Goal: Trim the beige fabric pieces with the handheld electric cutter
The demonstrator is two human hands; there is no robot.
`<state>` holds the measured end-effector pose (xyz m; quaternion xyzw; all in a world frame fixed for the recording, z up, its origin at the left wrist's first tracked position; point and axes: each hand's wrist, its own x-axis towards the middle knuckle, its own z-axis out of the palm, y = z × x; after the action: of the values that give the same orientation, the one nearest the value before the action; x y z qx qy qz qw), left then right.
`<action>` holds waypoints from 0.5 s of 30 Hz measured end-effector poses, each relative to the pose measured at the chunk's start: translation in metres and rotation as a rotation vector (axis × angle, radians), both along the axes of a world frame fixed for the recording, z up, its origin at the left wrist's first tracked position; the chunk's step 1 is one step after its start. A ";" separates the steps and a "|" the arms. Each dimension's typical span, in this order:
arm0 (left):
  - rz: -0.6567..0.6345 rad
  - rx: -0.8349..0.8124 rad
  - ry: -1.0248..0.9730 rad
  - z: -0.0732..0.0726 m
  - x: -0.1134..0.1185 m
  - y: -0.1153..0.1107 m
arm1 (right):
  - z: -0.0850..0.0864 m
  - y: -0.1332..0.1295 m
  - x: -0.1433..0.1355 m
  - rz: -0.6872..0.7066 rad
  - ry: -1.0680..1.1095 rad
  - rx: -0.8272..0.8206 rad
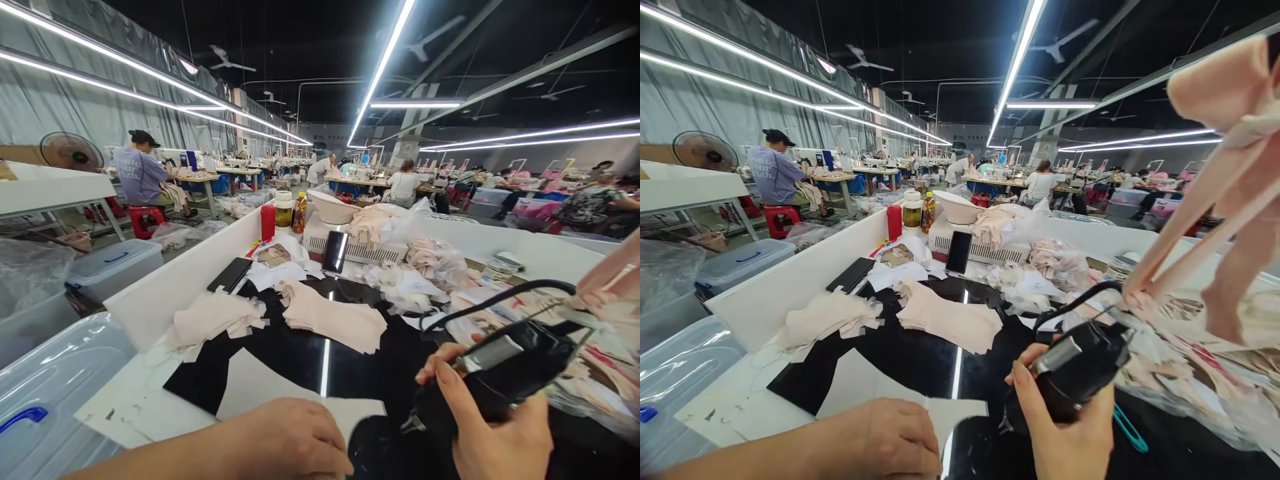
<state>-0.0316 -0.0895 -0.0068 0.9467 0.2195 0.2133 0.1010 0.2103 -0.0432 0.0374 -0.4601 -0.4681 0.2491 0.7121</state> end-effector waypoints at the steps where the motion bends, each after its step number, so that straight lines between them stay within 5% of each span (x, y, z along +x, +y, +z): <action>1: 0.019 0.027 0.005 0.001 0.003 0.003 | 0.000 0.001 0.000 -0.007 -0.008 -0.016; 7: 0.192 0.081 0.038 0.000 0.026 0.023 | 0.005 0.008 -0.003 -0.002 -0.031 0.061; 15: 0.252 0.153 0.166 -0.005 0.050 0.037 | 0.001 0.017 -0.009 0.088 0.080 0.182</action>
<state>0.0182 -0.0527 -0.0113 0.9309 0.3271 0.1615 -0.0173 0.2012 -0.0262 0.0382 -0.3621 -0.4797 0.2545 0.7576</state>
